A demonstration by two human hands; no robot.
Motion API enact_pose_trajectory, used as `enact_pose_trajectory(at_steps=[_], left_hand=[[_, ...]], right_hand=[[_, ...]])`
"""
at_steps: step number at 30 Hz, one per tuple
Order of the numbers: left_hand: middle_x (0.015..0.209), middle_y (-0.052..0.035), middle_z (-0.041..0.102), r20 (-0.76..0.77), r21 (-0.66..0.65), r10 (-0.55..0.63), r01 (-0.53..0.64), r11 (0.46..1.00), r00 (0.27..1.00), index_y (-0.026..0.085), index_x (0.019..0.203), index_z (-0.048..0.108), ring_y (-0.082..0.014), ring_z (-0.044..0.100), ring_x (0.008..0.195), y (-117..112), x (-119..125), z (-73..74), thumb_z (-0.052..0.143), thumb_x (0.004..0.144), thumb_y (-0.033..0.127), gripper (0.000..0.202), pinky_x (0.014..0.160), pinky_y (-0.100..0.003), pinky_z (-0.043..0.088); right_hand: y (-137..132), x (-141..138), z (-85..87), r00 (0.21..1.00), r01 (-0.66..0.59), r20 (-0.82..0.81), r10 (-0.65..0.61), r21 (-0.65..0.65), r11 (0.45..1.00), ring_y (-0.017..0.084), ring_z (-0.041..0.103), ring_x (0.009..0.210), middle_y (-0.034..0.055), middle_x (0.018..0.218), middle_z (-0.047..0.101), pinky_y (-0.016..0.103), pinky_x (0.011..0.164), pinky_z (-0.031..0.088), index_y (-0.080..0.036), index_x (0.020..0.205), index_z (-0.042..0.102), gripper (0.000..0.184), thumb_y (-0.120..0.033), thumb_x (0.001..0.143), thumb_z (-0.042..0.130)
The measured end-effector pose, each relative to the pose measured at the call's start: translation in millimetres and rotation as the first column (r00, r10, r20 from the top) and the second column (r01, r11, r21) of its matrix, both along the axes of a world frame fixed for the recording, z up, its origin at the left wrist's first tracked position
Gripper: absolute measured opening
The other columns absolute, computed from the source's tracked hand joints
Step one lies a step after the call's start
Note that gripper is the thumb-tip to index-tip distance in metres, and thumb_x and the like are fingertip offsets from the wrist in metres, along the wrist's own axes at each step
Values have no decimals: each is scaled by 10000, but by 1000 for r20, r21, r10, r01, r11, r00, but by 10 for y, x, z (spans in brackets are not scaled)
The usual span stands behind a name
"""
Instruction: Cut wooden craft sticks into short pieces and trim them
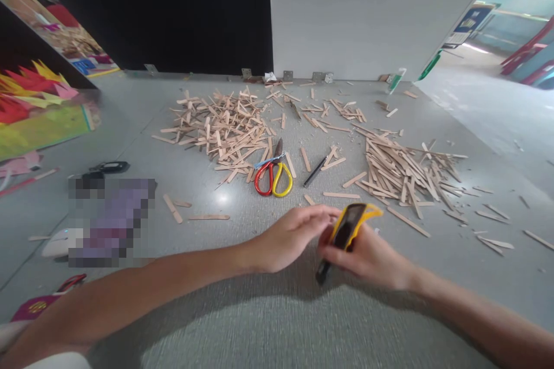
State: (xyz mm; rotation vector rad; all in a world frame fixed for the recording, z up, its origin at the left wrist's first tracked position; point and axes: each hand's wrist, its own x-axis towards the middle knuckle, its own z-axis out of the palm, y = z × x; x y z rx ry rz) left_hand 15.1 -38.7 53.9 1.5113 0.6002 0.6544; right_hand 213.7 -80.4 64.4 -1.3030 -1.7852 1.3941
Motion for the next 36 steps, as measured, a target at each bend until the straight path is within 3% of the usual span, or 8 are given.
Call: enact_pose_trajectory(at_steps=[2, 4, 7, 11, 15, 24, 29, 36], left_hand=[[1236, -123, 784, -121, 202, 208, -181, 962, 971, 217, 1254, 707, -277, 731, 1216, 13, -19, -56, 440, 1132, 466, 385, 1072, -467, 586], [1178, -110, 783, -200, 384, 318, -225, 895, 927, 207, 1201, 688, -268, 744, 1148, 22, -28, -131, 452, 1110, 348, 290, 1046, -479, 601], [1242, -132, 750, -254, 604, 318, -108, 790, 913, 184, 1160, 690, -273, 716, 1213, 17, -34, -247, 498, 1048, 186, 222, 1063, -494, 602], [1452, -197, 650, -362, 828, 334, 136, 544, 870, 175, 1278, 714, -353, 592, 1435, -25, -54, -384, 521, 1057, 159, 294, 1166, -593, 536], [1486, -249, 630, -407, 883, 362, 260, 390, 839, 128, 1378, 667, -392, 585, 1458, -77, -70, -467, 479, 1108, 208, 339, 1173, -623, 533], [1548, -295, 581, -422, 856, 305, 265, 443, 853, 98, 1450, 616, -428, 514, 1526, -101, -42, -459, 490, 1110, 218, 382, 1225, -651, 478], [1595, -285, 550, -423, 843, 272, 266, 467, 864, 98, 1438, 621, -433, 453, 1569, -107, -49, -465, 551, 1068, 178, 385, 1258, -657, 439], [1543, -315, 580, -418, 863, 293, 275, 424, 860, 72, 1424, 621, -452, 503, 1528, -107, -41, -443, 528, 1079, 195, 378, 1224, -655, 480]], right_hand=[[107, 112, 25, 988, 154, -15, -153, 133, 979, 140, 541, 567, -2, 694, 639, 268, 523, 468, -242, 807, 677, 341, -548, 950, 715], [217, 224, 15, 949, 313, -39, -313, 244, 918, 128, 542, 514, -2, 667, 651, 255, 471, 449, -244, 778, 660, 378, -581, 911, 770], [335, 322, -55, 933, 359, -51, -357, 210, 909, 123, 546, 434, -30, 553, 611, 241, 422, 453, -238, 814, 641, 470, -682, 885, 778], [369, 308, -172, 943, 313, -124, -308, 22, 949, 158, 634, 454, 10, 578, 691, 267, 437, 529, -203, 956, 682, 610, -810, 893, 679], [343, 280, -210, 942, 321, -119, -313, 62, 945, 149, 648, 464, 12, 584, 706, 245, 429, 504, -209, 866, 671, 484, -669, 848, 823], [333, 364, -236, 976, 195, 33, -213, 290, 937, 159, 698, 525, 10, 626, 750, 276, 543, 560, -213, 954, 793, 251, -441, 1004, 700], [314, 387, -227, 974, 169, 98, -204, 282, 944, 167, 714, 577, 13, 672, 771, 290, 607, 583, -220, 999, 812, 232, -417, 1017, 692], [320, 380, -240, 970, 184, 109, -218, 258, 948, 163, 716, 572, 12, 688, 771, 279, 600, 575, -227, 1017, 823, 221, -420, 1002, 717]])
